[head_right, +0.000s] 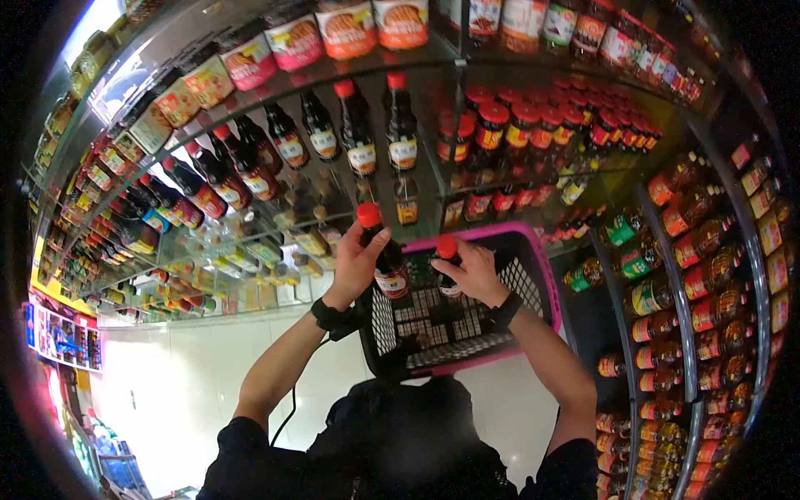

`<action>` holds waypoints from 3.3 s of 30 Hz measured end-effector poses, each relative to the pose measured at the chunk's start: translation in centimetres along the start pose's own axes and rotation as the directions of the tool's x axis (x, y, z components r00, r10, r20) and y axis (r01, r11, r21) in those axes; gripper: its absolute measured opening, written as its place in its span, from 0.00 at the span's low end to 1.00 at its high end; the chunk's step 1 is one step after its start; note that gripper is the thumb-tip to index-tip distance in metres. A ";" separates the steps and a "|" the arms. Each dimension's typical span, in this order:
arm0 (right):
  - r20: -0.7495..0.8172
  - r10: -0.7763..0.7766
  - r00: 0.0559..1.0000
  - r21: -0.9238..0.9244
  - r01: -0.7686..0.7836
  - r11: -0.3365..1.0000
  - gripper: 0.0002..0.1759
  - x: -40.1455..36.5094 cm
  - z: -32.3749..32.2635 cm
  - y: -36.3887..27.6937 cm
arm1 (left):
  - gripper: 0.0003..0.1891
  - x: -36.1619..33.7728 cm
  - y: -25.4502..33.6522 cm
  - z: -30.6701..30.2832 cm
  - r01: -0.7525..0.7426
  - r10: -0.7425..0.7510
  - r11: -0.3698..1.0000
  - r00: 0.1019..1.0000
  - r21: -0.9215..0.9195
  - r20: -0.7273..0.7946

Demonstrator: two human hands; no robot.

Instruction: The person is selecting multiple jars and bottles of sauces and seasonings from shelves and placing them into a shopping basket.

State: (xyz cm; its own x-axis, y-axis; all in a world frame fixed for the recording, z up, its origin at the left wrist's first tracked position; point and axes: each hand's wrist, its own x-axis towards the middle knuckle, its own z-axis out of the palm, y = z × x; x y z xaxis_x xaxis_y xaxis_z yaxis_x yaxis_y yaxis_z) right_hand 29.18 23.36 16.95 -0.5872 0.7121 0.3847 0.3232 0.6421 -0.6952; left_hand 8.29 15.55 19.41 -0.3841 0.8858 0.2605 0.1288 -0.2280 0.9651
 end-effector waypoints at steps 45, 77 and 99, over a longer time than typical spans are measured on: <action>0.561 0.480 0.674 -0.168 -0.475 0.864 0.11 -18.2 17.5 38.2 | 0.13 -14.5 -45.3 15.5 0.522 -0.630 0.720 0.767 0.458 0.116; 0.844 0.411 0.346 -0.349 -0.230 0.909 0.10 -18.2 20.1 33.6 | 0.10 -14.4 -39.7 13.6 0.074 -0.642 0.503 0.699 0.861 0.315; 0.838 0.484 0.251 -0.368 -0.393 0.843 0.18 -15.0 14.5 27.6 | 0.11 -10.2 -31.6 7.5 0.000 -0.423 0.686 0.814 0.728 0.399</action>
State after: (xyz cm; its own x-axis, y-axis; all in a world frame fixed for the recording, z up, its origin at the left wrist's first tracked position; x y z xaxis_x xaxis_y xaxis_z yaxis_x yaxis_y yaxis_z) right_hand 36.16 26.26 -16.79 -0.6134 0.2516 -0.7486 0.7764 0.3660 -0.5132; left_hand 15.03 16.76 -13.89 -0.0025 0.9783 -0.2070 0.7535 0.1380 0.6428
